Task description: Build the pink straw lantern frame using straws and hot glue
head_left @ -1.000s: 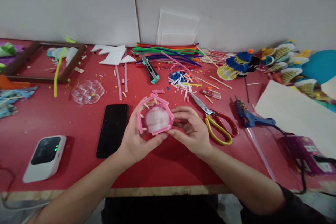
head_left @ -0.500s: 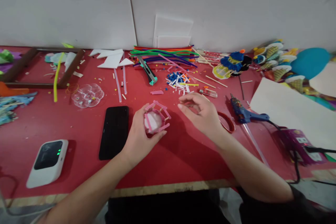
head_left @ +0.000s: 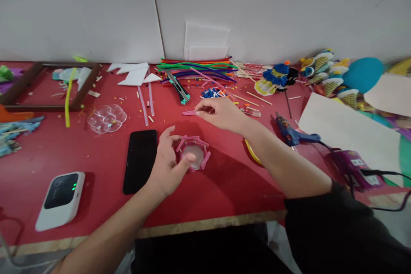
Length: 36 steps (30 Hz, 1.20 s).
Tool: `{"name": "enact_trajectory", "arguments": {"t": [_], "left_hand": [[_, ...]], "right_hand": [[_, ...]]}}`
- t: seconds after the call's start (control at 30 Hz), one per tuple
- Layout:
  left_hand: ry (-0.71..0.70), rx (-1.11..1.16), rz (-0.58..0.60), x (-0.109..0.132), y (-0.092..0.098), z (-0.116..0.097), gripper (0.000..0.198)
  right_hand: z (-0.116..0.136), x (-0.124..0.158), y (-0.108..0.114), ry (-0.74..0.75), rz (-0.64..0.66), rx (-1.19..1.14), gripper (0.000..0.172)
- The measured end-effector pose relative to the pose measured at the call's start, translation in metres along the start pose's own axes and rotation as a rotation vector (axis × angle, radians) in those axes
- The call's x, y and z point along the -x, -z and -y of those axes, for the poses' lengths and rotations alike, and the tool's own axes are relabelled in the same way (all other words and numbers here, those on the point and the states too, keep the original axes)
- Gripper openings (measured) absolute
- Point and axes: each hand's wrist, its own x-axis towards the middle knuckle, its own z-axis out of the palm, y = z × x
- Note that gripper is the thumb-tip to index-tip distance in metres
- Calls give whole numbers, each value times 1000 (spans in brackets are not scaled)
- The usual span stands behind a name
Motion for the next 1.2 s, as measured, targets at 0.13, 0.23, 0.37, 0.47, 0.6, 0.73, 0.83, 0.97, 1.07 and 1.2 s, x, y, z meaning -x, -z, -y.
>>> {"name": "enact_trajectory", "arguments": {"t": [0.13, 0.23, 0.37, 0.47, 0.6, 0.73, 0.83, 0.97, 1.07, 1.2], "left_hand": [[181, 120, -84, -10, 4, -9, 39], [295, 227, -74, -19, 4, -7, 30], [373, 315, -88, -26, 2, -5, 24], [381, 332, -80, -27, 1, -6, 22], [344, 328, -97, -26, 1, -6, 22], [323, 325, -120, -26, 0, -4, 23], [314, 355, -131, -26, -2, -2, 25], [310, 366, -151, -26, -3, -1, 24], [316, 360, -152, -26, -3, -2, 20], [333, 370, -139, -25, -3, -2, 20]], "right_hand": [[5, 15, -5, -125, 143, -241, 16], [2, 26, -18, -248, 241, -414, 19], [-3, 35, -38, -282, 243, -670, 15], [-7, 40, -47, -300, 214, -779, 17], [-11, 43, -49, -271, 186, -840, 21], [-12, 43, -50, -261, 175, -845, 21], [-13, 43, -51, -257, 179, -833, 22], [-13, 44, -52, -241, 181, -832, 24], [-13, 44, -53, -222, 162, -814, 26], [-13, 45, -52, -205, 154, -771, 27]]}}
